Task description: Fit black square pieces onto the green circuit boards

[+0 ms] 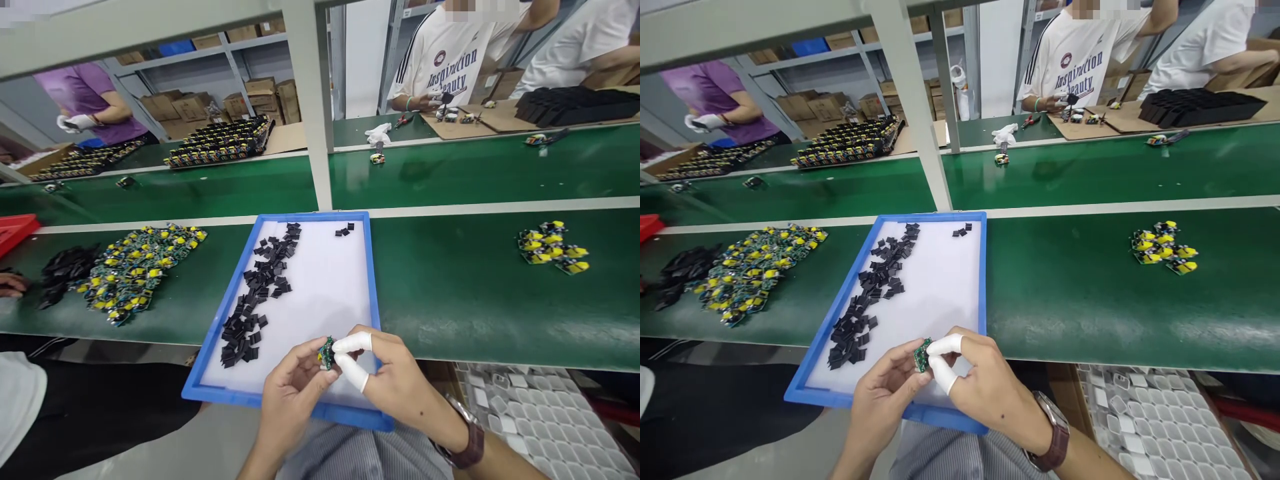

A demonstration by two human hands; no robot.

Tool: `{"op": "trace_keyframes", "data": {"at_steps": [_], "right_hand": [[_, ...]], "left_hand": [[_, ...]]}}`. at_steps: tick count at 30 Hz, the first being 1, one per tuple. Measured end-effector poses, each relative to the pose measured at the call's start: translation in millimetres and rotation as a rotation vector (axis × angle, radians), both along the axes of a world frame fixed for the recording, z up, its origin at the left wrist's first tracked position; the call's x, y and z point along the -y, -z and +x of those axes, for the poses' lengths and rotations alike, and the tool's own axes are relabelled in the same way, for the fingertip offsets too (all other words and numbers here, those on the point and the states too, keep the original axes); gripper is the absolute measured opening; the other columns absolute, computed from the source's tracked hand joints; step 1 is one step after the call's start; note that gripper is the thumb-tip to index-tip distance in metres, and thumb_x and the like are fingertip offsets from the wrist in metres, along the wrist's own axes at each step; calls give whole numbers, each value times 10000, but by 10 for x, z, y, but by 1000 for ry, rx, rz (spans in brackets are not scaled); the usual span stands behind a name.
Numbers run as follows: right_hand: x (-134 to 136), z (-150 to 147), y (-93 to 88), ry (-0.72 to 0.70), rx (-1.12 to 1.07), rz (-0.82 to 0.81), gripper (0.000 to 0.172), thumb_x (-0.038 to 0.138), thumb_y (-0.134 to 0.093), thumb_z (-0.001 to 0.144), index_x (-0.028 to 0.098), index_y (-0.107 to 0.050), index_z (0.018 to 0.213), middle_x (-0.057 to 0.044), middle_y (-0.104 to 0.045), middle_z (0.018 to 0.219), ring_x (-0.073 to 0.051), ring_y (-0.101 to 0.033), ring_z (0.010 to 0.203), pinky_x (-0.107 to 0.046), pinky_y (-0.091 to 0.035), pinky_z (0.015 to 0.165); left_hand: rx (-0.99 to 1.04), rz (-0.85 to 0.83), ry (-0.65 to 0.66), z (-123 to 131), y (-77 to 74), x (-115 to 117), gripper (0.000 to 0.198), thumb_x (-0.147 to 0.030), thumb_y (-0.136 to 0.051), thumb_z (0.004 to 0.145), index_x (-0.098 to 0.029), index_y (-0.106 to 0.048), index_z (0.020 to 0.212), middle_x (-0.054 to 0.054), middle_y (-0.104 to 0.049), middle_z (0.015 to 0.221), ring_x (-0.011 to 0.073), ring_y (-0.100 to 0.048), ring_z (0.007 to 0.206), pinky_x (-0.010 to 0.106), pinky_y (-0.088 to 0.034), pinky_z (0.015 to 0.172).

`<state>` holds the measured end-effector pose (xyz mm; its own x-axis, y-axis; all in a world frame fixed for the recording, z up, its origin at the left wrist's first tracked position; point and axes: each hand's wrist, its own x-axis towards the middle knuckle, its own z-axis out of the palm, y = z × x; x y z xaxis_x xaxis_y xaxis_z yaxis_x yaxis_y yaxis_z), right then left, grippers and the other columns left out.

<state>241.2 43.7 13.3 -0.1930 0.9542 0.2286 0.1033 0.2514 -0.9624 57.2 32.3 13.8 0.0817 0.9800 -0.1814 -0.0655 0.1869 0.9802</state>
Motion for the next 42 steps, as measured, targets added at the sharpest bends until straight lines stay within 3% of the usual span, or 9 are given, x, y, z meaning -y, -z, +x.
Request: {"op": "trace_keyframes", "data": {"at_steps": [7, 14, 21, 26, 32, 37, 42], "right_hand": [[-37, 63, -40, -111, -13, 31, 329, 29, -605, 904, 265, -727, 1098, -13, -693, 947, -172, -639, 831, -299, -490, 753], [-52, -31, 45, -10, -48, -33, 310, -1, -632, 846, 248, -712, 1012, 12, -681, 882, -151, -635, 801, -263, -503, 739], [-74, -35, 100, -24, -90, 10, 277, 18, -627, 864, 229, -738, 1005, -15, -718, 923, -163, -683, 836, -276, -526, 753], [-75, -42, 127, 7, -99, -52, 287, 15, -631, 866, 236, -741, 1012, -11, -741, 929, -161, -689, 830, -274, -550, 761], [-24, -56, 146, -14, -47, 125, 373, 46, -605, 917, 260, -706, 1205, -40, -729, 991, -185, -695, 895, -313, -564, 794], [-43, -31, 157, 69, -15, -69, 225, 161, -673, 935, 247, -746, 1130, -27, -777, 951, -177, -723, 832, -296, -588, 792], [-68, 13, 112, 27, -21, -37, 277, 127, -622, 933, 245, -768, 1137, -36, -756, 950, -182, -698, 841, -303, -572, 772]], "left_hand": [[-27, 0, -25, -18, 42, -23, 340, -210, -865, 760, -245, -801, 1092, 43, -816, 912, 172, -751, 848, 230, -605, 776], [-7, 20, -16, -31, 81, -15, 349, -197, -861, 762, -253, -802, 1101, 54, -809, 967, 190, -750, 875, 269, -613, 800], [-71, 5, -33, -18, 84, -14, 341, -206, -862, 765, -245, -804, 1100, 38, -799, 911, 184, -739, 839, 260, -606, 763], [-44, 24, -17, 1, 61, -25, 326, -203, -856, 771, -255, -808, 1090, 39, -805, 957, 179, -734, 863, 261, -603, 784], [-41, 12, -18, 5, 76, -42, 340, -205, -859, 771, -253, -799, 1102, 31, -810, 948, 168, -731, 867, 251, -598, 806], [-2, -47, -18, 21, 39, -61, 327, -253, -863, 767, -220, -789, 1084, 55, -812, 980, 204, -739, 905, 298, -614, 816], [32, -52, -22, 41, 9, -72, 336, -291, -852, 775, -204, -765, 1087, 82, -777, 1071, 252, -727, 994, 371, -616, 885]]}}
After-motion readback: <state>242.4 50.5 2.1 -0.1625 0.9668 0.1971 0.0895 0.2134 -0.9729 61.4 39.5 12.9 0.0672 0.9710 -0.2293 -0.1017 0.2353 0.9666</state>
